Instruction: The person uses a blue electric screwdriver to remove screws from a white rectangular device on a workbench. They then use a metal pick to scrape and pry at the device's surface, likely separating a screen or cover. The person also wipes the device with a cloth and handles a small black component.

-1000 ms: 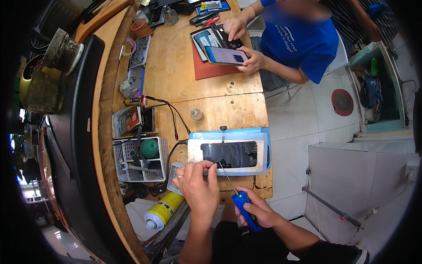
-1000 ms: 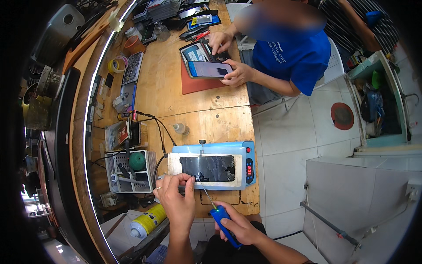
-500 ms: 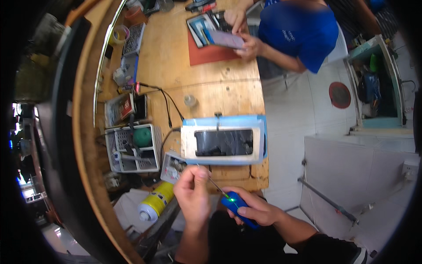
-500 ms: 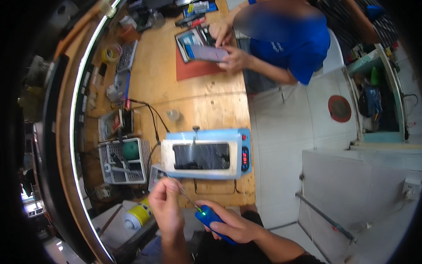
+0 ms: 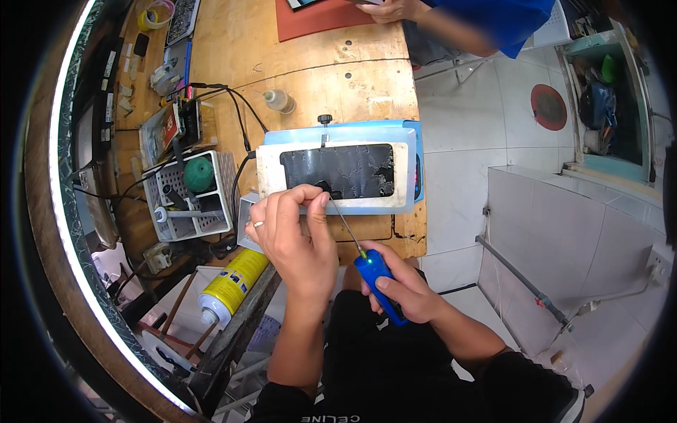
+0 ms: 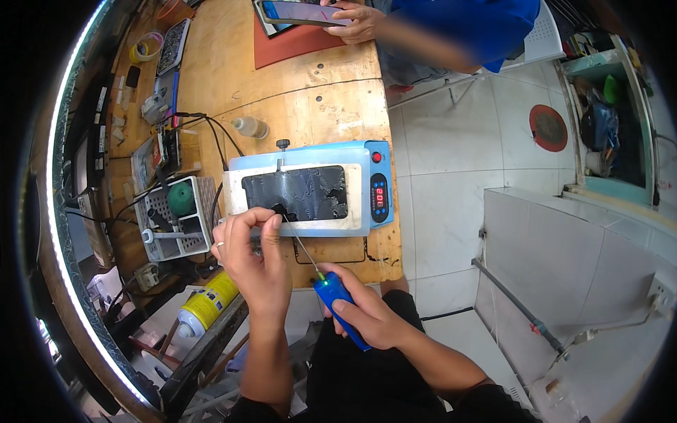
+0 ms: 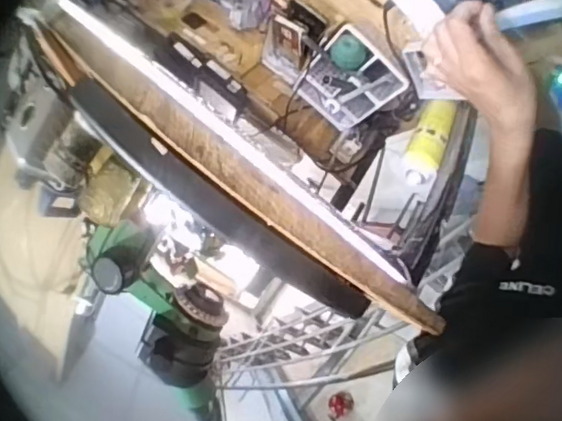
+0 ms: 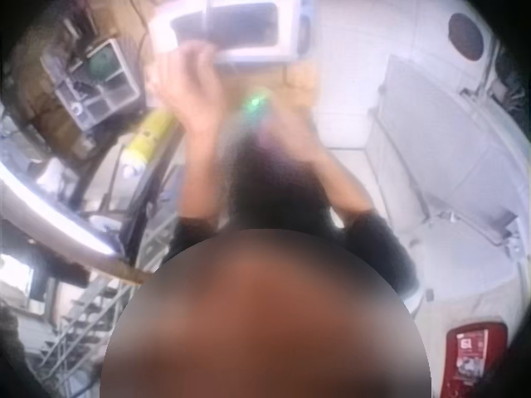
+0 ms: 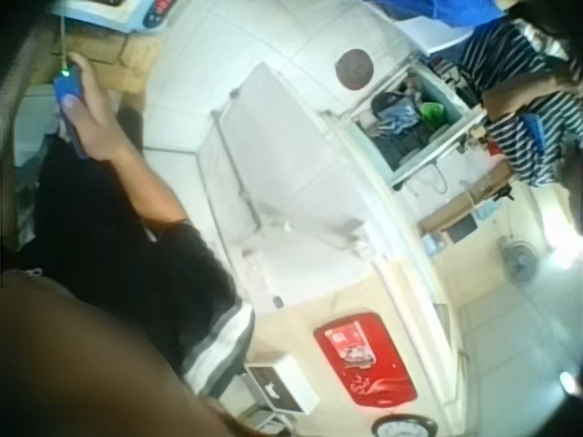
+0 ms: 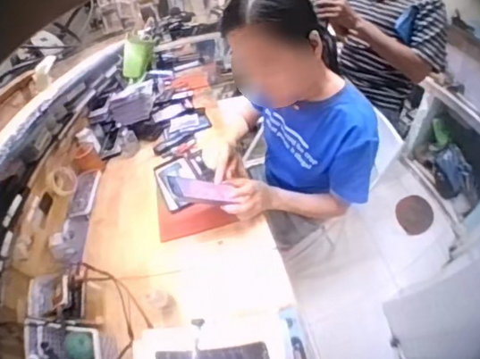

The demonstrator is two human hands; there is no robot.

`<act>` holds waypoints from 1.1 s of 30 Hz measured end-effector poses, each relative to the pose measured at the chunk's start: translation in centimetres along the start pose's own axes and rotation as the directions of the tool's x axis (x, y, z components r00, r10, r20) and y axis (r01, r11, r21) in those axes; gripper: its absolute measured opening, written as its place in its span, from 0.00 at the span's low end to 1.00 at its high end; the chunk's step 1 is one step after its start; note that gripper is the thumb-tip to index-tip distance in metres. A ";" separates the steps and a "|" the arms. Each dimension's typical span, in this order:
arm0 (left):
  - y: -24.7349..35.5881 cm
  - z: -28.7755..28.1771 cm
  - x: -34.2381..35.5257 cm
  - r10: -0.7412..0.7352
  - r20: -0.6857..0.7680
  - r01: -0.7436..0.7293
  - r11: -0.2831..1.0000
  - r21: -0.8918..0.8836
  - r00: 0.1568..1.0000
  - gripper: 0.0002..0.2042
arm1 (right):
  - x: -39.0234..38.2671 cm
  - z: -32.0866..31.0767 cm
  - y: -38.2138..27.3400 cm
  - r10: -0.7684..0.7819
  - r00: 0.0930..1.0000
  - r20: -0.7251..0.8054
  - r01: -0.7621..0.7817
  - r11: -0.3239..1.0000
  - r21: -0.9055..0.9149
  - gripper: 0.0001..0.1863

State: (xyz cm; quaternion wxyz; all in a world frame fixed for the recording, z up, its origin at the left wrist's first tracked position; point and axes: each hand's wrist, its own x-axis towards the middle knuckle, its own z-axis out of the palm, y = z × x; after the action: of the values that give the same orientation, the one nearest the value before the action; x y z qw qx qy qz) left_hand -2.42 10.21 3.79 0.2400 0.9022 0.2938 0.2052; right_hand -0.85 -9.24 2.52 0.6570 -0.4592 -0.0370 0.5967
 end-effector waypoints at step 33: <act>0.2 0.1 -0.1 0.079 0.070 -0.088 0.989 0.121 0.994 0.06 | -1.9 -1.0 1.3 -0.052 0.995 -0.089 0.059 0.996 0.072 0.36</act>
State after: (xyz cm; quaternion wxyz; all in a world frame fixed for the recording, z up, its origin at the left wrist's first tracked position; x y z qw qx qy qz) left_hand -2.36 10.02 3.79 0.1841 0.9331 0.2600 0.1670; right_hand -1.75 -11.57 2.05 0.6911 -0.4586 0.0010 0.5587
